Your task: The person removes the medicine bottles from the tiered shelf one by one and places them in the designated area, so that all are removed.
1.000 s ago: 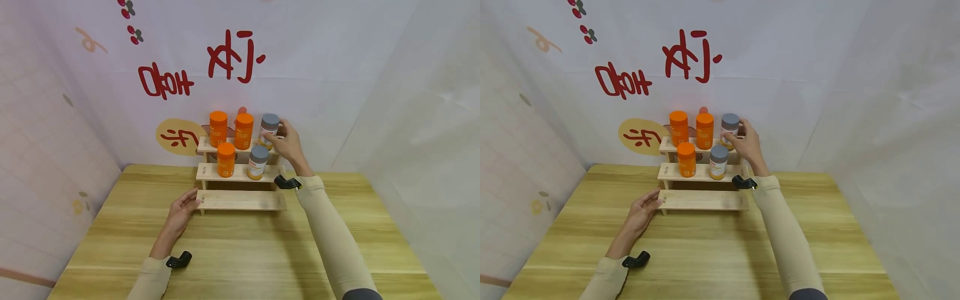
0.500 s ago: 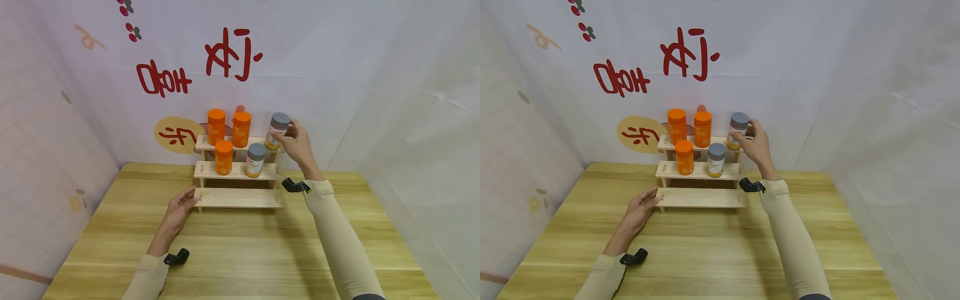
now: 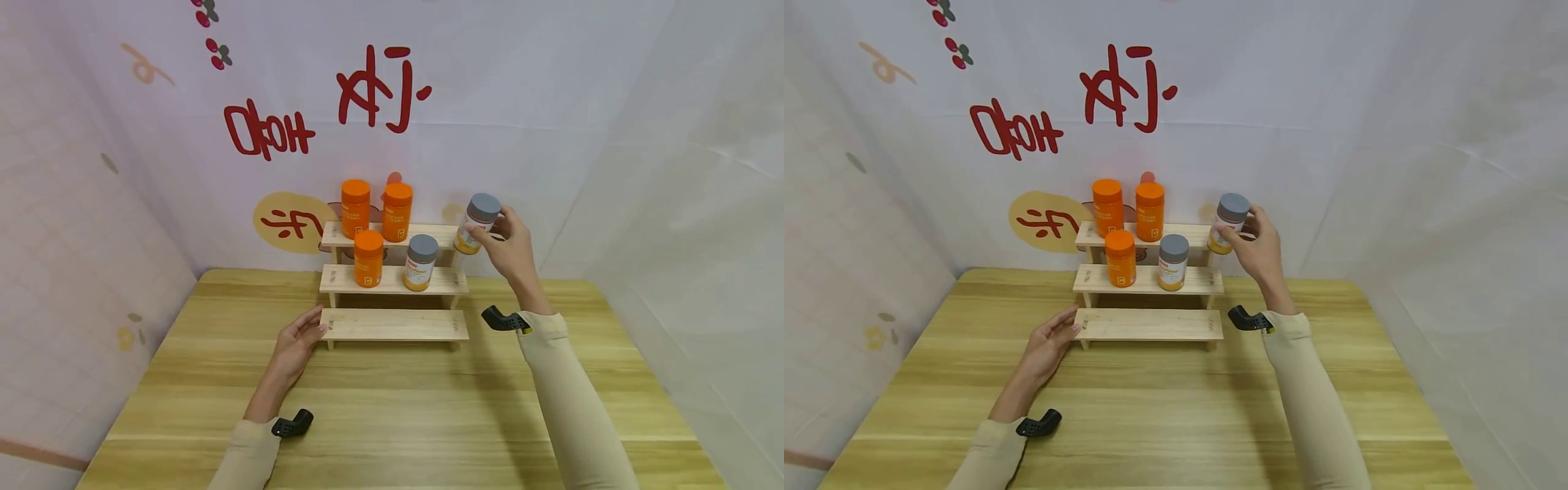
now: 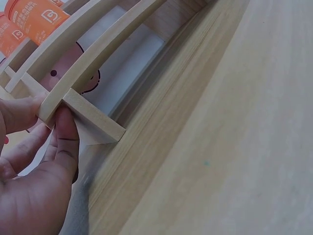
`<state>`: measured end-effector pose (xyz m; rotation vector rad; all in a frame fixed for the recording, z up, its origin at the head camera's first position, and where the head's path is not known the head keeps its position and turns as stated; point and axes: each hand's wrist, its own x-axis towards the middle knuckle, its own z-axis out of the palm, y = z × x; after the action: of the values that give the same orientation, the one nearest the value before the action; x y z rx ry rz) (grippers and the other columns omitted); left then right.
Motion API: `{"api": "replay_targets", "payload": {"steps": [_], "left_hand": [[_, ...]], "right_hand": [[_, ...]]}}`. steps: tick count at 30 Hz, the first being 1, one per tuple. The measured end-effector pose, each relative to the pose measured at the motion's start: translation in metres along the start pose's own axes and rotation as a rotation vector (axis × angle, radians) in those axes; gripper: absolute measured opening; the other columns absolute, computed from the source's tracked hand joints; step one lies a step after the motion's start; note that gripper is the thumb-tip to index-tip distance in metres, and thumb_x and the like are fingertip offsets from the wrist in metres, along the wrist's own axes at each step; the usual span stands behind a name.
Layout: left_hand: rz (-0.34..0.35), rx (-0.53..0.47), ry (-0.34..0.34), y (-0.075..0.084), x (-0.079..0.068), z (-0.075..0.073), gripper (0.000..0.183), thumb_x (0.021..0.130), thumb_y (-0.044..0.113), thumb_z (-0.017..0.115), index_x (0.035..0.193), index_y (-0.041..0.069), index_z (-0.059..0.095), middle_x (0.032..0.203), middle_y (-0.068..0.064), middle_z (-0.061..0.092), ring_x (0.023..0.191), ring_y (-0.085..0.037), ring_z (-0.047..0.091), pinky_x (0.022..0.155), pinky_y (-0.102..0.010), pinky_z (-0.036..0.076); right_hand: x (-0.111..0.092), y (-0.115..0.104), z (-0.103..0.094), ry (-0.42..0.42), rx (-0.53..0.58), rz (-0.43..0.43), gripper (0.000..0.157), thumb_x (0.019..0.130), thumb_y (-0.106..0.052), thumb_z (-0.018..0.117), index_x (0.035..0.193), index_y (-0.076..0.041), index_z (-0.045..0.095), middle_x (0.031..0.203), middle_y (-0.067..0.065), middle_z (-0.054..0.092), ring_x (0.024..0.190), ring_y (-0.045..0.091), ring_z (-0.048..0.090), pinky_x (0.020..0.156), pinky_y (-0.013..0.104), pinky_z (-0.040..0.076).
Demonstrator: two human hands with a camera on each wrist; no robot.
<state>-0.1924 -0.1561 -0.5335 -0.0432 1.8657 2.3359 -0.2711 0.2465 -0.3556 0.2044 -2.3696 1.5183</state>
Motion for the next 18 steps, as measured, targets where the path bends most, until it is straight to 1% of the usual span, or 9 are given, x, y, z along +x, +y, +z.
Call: {"api": "replay_targets", "payload": {"steps": [4,7,10,14,18], "left_hand": [[0.001,0.001,-0.002,0.000,0.000,-0.002,0.059,0.101,0.002,0.061,0.156,0.002,0.040,0.135,-0.013,0.048,0.112,-0.006,0.058,0.094,-0.014,0.052],[0.004,0.000,-0.003,0.000,0.000,-0.002,0.059,0.101,0.002,0.061,0.156,0.001,0.040,0.135,-0.014,0.048,0.112,-0.006,0.059,0.094,-0.014,0.053],[0.005,-0.001,0.009,0.000,-0.001,-0.002,0.058,0.101,0.000,0.060,0.155,0.001,0.041,0.132,-0.012,0.049,0.111,-0.006,0.059,0.093,-0.014,0.053],[0.001,0.000,0.014,0.001,-0.001,-0.001,0.057,0.101,0.000,0.060,0.156,0.002,0.041,0.131,-0.010,0.050,0.111,-0.006,0.059,0.092,-0.014,0.053],[-0.001,0.006,0.005,0.002,-0.001,-0.001,0.058,0.101,0.002,0.061,0.156,0.004,0.041,0.131,-0.010,0.050,0.112,-0.007,0.058,0.093,-0.015,0.053]], "right_hand": [[-0.006,0.007,-0.006,0.017,0.000,-0.002,0.057,0.093,-0.040,0.076,0.144,-0.025,0.054,0.134,0.009,0.065,0.117,0.018,0.060,0.107,0.042,0.047],[-0.009,0.014,-0.011,0.033,-0.007,0.016,0.057,0.093,-0.040,0.076,0.144,-0.027,0.053,0.134,0.007,0.065,0.116,0.015,0.060,0.106,0.041,0.048],[-0.011,0.021,-0.016,0.045,-0.030,0.035,0.058,0.094,-0.039,0.076,0.146,-0.028,0.052,0.136,0.007,0.064,0.116,0.012,0.059,0.106,0.040,0.048],[-0.016,0.028,-0.021,0.065,-0.038,0.040,0.059,0.094,-0.038,0.075,0.147,-0.026,0.052,0.136,0.009,0.064,0.115,0.010,0.057,0.108,0.041,0.047],[-0.022,0.035,-0.024,0.077,-0.042,0.041,0.059,0.094,-0.038,0.075,0.147,-0.025,0.052,0.136,0.010,0.064,0.113,0.008,0.058,0.105,0.041,0.047]]}}
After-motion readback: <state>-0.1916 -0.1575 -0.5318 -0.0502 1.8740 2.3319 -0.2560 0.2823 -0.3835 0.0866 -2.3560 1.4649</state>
